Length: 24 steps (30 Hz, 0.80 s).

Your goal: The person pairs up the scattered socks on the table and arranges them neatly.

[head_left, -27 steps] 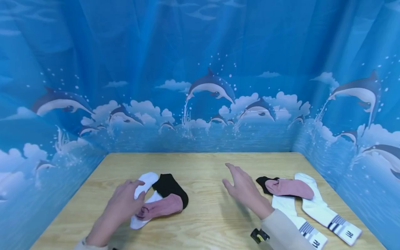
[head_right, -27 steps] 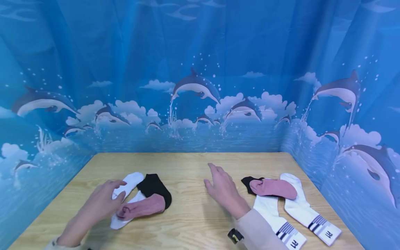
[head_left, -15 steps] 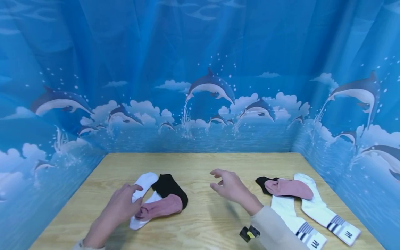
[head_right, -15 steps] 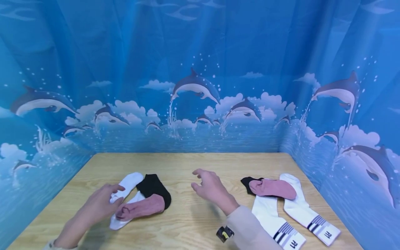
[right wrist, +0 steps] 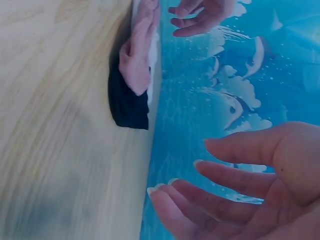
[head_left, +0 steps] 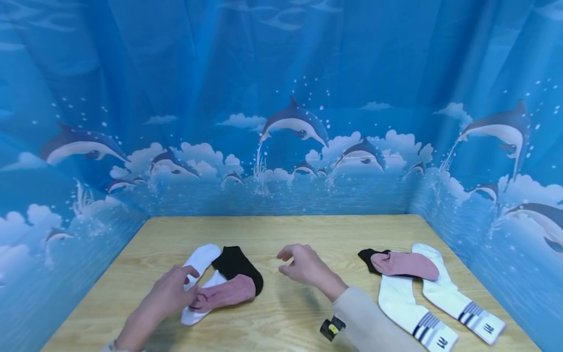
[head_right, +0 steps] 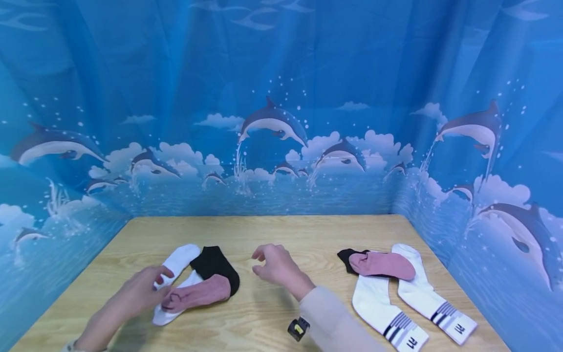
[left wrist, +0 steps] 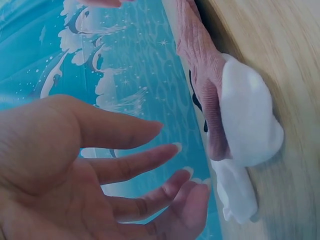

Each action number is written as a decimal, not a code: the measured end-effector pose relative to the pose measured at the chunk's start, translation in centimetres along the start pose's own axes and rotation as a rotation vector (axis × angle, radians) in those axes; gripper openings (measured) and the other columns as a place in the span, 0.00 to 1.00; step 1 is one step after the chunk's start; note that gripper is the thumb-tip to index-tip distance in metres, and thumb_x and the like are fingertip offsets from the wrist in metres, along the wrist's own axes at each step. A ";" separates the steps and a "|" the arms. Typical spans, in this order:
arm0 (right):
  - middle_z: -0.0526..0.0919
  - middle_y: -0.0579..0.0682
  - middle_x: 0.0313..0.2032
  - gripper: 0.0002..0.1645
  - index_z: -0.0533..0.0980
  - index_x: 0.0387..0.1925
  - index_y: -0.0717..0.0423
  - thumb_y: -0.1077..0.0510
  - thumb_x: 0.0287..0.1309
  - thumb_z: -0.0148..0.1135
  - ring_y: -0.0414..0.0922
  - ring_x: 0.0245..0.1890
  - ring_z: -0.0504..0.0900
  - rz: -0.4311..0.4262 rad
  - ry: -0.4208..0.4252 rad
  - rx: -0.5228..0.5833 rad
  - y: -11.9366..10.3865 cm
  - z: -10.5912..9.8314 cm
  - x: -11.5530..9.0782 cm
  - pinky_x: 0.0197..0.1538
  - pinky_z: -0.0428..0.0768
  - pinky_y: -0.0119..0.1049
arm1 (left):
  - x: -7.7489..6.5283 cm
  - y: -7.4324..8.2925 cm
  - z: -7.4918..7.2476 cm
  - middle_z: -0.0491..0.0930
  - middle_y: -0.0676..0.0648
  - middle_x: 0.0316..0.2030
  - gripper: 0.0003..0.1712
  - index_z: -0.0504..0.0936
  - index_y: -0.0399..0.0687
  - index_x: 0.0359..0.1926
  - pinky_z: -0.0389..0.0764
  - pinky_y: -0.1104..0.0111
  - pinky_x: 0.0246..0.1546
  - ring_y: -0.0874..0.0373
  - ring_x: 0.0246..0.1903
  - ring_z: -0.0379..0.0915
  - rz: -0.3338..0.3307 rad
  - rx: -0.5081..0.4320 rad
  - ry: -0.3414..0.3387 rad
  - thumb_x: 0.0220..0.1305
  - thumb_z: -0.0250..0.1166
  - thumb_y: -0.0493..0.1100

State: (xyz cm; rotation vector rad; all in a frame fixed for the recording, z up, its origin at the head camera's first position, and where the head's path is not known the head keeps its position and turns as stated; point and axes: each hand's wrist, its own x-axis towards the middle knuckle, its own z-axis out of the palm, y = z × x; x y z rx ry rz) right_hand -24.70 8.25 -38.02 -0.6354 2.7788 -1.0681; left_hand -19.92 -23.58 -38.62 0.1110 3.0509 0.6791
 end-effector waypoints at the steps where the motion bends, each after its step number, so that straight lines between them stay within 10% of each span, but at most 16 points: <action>1: 0.87 0.62 0.49 0.17 0.83 0.51 0.62 0.62 0.61 0.70 0.54 0.45 0.86 -0.002 -0.002 -0.008 -0.1 0.2 0.2 0.48 0.86 0.48 | 0.0 0.0 0.0 0.82 0.41 0.40 0.18 0.83 0.38 0.50 0.78 0.56 0.35 0.49 0.38 0.77 -0.003 -0.001 -0.008 0.59 0.69 0.39; 24: 0.87 0.51 0.31 0.10 0.85 0.41 0.62 0.67 0.55 0.72 0.39 0.26 0.81 0.036 -0.086 0.097 -1.2 5.2 3.0 0.34 0.83 0.30 | 0.4 -0.2 0.5 0.80 0.46 0.35 0.18 0.80 0.36 0.50 0.76 0.64 0.31 0.54 0.33 0.74 -0.088 -0.034 -0.121 0.61 0.69 0.38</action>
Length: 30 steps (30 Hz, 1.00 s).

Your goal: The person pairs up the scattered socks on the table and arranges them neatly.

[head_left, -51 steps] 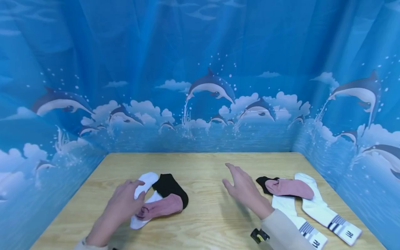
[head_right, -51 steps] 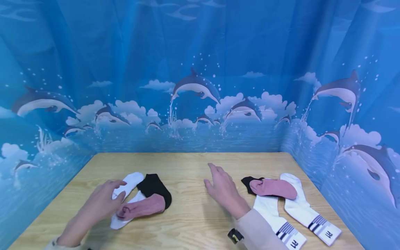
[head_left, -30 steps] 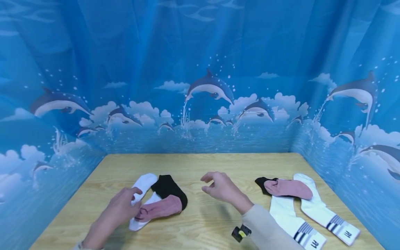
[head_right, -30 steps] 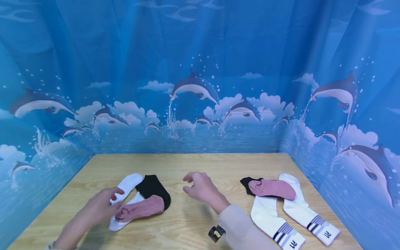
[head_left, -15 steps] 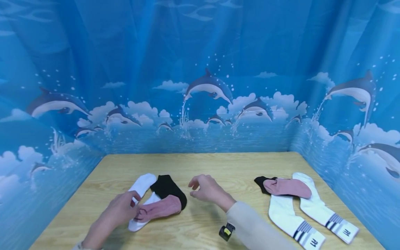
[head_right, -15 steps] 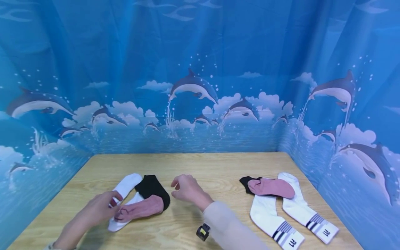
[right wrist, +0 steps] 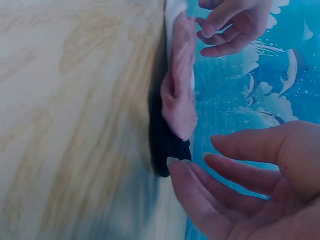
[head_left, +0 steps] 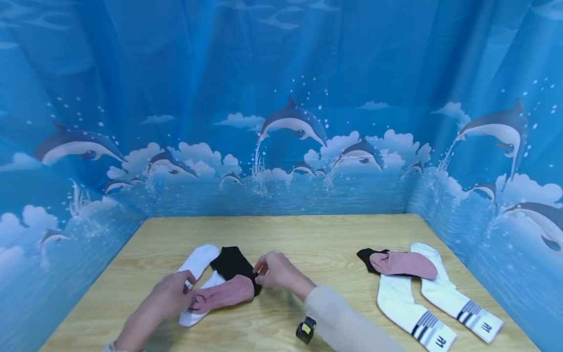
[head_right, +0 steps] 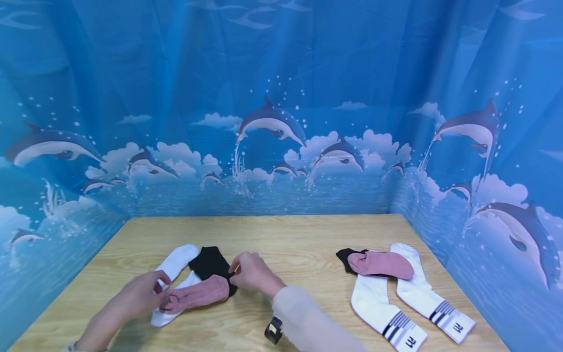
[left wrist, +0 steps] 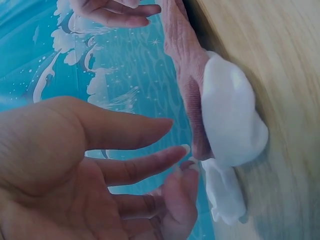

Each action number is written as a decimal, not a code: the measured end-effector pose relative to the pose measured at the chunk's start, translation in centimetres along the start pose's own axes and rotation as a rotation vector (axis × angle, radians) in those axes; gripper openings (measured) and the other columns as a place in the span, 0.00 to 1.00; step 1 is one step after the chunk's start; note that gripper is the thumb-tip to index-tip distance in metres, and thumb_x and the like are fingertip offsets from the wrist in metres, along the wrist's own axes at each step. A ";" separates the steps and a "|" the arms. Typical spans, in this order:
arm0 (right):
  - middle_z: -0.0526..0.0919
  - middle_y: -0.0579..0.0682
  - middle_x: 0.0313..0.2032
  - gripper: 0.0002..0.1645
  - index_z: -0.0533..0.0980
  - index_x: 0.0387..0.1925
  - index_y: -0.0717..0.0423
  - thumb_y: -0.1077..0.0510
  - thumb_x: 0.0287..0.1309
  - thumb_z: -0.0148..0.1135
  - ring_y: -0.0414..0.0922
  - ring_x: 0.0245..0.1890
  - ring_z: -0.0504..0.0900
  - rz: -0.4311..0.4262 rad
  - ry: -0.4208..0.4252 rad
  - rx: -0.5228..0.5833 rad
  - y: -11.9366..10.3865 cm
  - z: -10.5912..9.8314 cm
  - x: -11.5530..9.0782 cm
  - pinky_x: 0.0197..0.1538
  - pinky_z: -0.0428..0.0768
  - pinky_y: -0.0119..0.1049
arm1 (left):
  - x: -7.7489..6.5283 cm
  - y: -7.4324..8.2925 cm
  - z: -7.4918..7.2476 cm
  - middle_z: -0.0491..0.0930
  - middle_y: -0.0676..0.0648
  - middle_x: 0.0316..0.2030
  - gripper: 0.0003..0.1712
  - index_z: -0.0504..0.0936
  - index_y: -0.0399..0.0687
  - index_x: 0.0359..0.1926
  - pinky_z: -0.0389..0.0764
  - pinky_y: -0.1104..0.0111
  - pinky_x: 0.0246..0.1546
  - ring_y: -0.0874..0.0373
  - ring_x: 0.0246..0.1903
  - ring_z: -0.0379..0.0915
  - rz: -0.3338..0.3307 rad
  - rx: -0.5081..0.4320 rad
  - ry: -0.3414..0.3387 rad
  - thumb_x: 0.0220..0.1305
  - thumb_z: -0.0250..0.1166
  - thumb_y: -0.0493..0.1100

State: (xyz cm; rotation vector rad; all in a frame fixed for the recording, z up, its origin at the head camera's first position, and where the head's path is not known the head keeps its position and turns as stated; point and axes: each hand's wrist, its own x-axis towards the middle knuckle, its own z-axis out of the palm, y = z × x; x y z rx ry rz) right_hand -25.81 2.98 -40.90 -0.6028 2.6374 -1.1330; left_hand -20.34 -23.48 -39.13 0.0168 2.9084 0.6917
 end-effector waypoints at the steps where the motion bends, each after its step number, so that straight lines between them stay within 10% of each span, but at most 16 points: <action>1: 0.87 0.50 0.31 0.10 0.85 0.40 0.61 0.67 0.55 0.72 0.39 0.27 0.81 -0.005 0.005 -0.017 0.0 0.2 0.1 0.36 0.83 0.30 | 0.0 0.0 0.1 0.80 0.46 0.34 0.17 0.81 0.36 0.50 0.76 0.64 0.30 0.54 0.32 0.74 -0.002 -0.002 -0.004 0.62 0.68 0.39; 30: 0.86 0.53 0.24 0.05 0.83 0.36 0.65 0.67 0.58 0.72 0.43 0.17 0.83 -0.001 0.019 0.026 0.3 2.4 0.8 0.22 0.80 0.27 | 0.3 -0.4 1.2 0.74 0.48 0.27 0.08 0.79 0.38 0.39 0.69 0.65 0.28 0.56 0.28 0.69 0.069 0.018 0.089 0.60 0.69 0.36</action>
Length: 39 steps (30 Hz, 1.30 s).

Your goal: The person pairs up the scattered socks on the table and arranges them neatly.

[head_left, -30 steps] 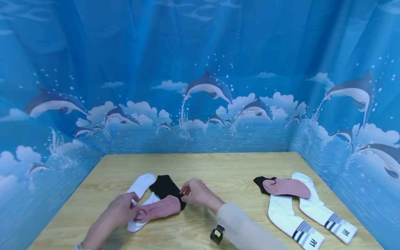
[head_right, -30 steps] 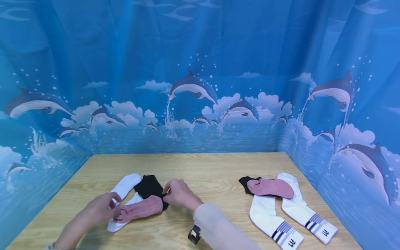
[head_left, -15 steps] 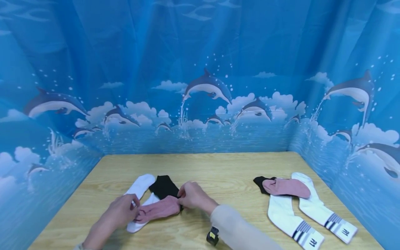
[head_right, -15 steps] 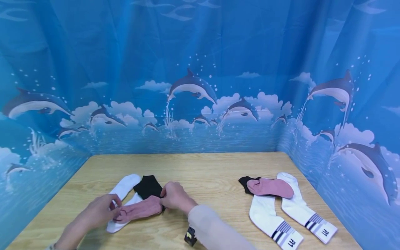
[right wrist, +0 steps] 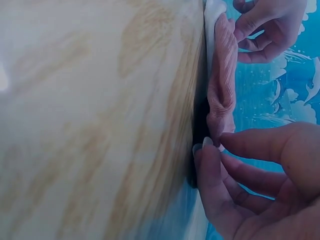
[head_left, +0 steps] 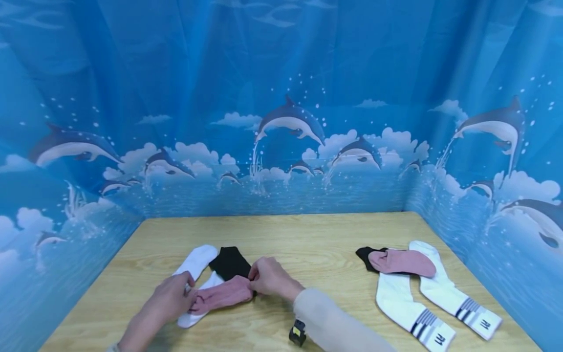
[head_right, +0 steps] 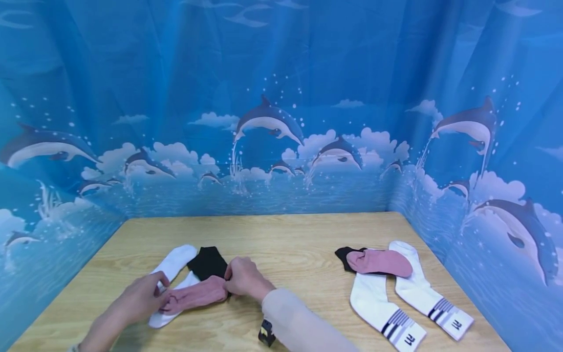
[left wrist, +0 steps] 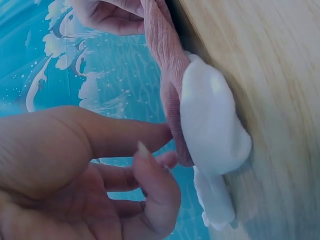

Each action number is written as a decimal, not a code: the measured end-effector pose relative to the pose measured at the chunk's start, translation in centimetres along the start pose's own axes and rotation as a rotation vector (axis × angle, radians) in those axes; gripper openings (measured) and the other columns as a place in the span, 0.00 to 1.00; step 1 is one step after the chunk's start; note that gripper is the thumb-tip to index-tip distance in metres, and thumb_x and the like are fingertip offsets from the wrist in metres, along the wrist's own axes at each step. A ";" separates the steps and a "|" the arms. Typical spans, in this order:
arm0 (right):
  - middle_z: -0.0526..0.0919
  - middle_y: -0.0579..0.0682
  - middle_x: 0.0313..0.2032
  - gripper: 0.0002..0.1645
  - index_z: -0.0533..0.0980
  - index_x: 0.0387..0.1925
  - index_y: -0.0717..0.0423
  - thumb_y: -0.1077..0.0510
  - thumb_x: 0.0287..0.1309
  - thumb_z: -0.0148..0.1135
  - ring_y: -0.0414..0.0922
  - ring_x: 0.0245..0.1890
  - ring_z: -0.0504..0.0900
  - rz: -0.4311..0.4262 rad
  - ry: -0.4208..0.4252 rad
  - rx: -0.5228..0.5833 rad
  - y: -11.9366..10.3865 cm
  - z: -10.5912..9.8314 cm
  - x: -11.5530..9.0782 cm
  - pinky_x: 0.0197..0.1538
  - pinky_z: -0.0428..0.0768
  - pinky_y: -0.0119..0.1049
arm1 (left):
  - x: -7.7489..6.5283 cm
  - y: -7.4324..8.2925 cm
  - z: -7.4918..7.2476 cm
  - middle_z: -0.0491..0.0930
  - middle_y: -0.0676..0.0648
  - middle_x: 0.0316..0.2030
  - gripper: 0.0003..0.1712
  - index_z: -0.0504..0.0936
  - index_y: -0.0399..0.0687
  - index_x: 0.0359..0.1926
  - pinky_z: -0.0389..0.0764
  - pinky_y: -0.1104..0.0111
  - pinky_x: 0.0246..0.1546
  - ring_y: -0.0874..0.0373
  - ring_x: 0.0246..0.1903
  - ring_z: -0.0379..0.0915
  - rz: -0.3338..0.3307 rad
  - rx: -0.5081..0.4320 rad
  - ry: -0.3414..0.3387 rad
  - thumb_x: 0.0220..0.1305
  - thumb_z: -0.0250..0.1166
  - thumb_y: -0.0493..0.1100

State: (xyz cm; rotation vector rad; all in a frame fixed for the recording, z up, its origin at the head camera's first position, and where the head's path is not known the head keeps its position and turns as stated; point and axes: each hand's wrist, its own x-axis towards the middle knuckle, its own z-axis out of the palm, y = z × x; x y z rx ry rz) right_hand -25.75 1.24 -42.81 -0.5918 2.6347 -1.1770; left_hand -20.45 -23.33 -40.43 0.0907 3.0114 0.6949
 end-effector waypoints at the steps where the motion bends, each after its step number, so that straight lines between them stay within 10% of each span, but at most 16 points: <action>1: 0.86 0.52 0.24 0.05 0.83 0.36 0.65 0.67 0.58 0.72 0.43 0.17 0.83 0.001 0.000 -0.001 0.0 0.0 0.0 0.21 0.80 0.27 | 0.0 0.0 0.0 0.74 0.48 0.27 0.09 0.79 0.38 0.39 0.69 0.65 0.28 0.56 0.28 0.69 0.002 0.007 0.002 0.60 0.69 0.36; 39: 0.84 0.44 0.23 0.05 0.84 0.26 0.56 0.64 0.54 0.74 0.33 0.22 0.74 -0.074 0.085 -0.077 0.2 0.4 0.5 0.29 0.76 0.25 | -0.6 0.8 -0.7 0.75 0.48 0.27 0.07 0.78 0.41 0.34 0.71 0.65 0.27 0.56 0.27 0.70 -0.070 -0.033 -0.039 0.69 0.63 0.39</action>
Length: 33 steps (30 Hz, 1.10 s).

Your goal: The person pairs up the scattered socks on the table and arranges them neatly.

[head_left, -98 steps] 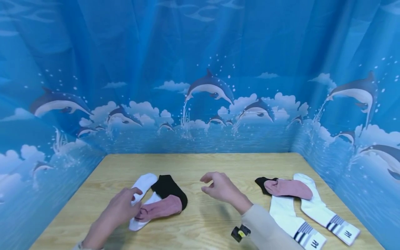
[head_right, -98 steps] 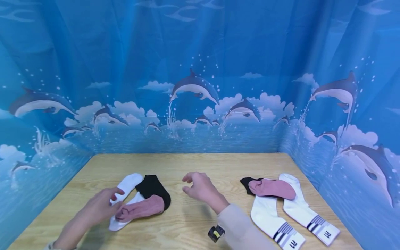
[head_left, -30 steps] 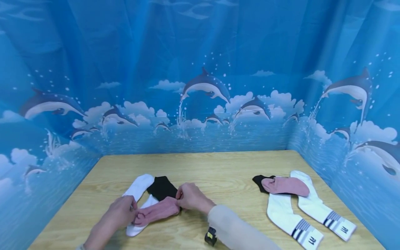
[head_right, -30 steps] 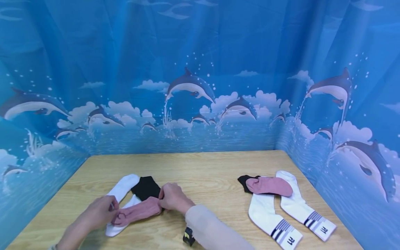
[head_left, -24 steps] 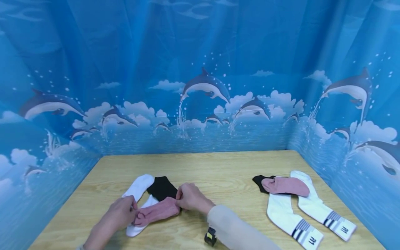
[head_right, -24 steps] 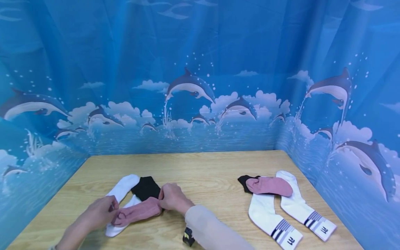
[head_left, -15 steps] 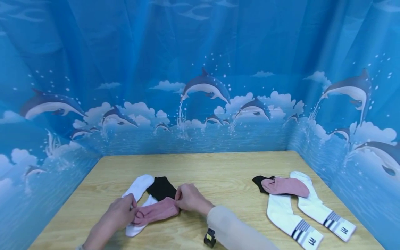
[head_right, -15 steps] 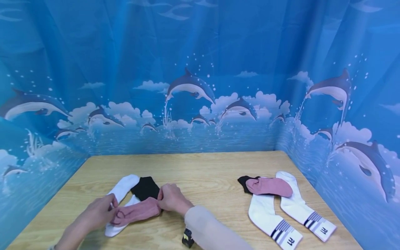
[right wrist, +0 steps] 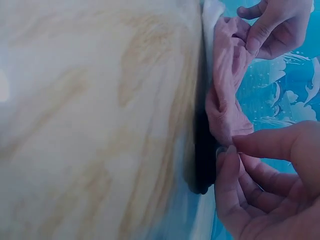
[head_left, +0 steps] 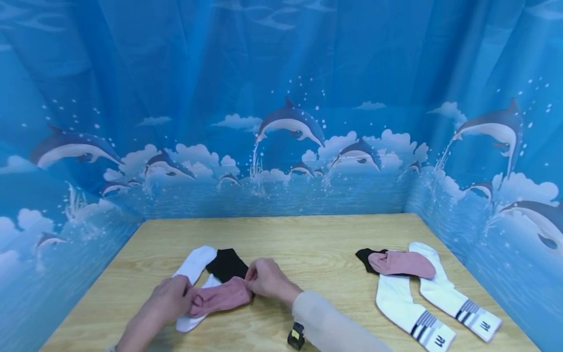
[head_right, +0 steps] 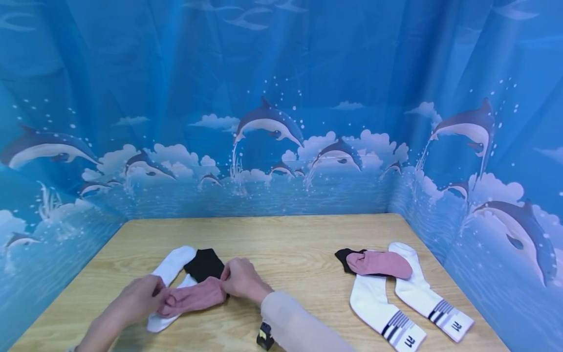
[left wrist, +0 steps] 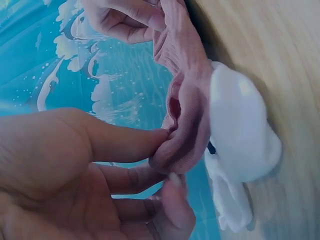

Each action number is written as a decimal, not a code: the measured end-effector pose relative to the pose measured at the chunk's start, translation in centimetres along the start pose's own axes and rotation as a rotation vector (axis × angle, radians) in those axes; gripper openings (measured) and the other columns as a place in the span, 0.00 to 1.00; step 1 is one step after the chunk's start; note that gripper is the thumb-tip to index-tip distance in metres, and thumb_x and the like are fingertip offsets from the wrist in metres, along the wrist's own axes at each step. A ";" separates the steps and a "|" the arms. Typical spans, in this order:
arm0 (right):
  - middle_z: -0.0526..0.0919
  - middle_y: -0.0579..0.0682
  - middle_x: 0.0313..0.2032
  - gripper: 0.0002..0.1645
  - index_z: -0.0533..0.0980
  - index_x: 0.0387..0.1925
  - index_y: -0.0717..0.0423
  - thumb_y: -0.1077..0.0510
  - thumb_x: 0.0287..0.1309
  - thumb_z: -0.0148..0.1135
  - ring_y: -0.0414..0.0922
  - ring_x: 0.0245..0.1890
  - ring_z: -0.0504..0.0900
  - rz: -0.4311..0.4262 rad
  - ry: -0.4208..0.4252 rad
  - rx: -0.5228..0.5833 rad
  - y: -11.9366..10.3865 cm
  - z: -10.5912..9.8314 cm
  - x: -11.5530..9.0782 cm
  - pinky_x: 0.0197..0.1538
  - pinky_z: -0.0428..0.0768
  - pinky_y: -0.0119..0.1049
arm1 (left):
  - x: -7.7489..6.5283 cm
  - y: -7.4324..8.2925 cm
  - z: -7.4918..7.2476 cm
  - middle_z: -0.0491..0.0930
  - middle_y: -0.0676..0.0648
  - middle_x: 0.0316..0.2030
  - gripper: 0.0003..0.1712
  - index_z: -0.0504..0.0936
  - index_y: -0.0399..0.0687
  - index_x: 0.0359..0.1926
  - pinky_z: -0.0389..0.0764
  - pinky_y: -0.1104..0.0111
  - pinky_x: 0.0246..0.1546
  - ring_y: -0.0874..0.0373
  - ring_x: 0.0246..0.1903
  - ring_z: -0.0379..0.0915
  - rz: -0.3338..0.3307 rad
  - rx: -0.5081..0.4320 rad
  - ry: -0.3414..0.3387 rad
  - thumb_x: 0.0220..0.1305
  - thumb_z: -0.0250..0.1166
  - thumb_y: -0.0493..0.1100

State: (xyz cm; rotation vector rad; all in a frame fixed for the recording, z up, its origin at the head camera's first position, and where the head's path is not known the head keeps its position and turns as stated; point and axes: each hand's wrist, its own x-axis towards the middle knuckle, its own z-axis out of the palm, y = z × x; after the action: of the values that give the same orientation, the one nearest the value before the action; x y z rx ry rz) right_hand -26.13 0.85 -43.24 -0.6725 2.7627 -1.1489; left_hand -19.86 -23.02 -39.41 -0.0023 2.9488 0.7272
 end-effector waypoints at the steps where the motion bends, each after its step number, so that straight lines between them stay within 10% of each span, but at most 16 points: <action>1: 0.83 0.44 0.23 0.05 0.84 0.26 0.56 0.63 0.55 0.74 0.33 0.22 0.74 -0.003 0.001 0.007 0.0 0.0 0.0 0.29 0.76 0.25 | -0.1 0.1 -0.1 0.75 0.48 0.27 0.07 0.78 0.41 0.34 0.71 0.65 0.27 0.56 0.27 0.70 0.007 0.004 0.003 0.69 0.63 0.39; 33: 0.85 0.51 0.27 0.02 0.84 0.33 0.62 0.66 0.59 0.71 0.39 0.23 0.80 0.060 0.062 0.212 -0.5 -2.5 -0.1 0.25 0.81 0.29 | 0.4 2.2 -1.0 0.86 0.46 0.32 0.04 0.83 0.39 0.41 0.75 0.67 0.26 0.59 0.28 0.76 0.139 -0.046 0.169 0.69 0.63 0.35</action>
State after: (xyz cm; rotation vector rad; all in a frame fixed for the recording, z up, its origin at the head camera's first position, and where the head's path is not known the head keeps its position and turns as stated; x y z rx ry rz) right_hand -26.47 2.19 -41.15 -0.5357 2.6364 -1.4454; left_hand -20.41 -21.55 -37.58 0.1457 3.1172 0.8524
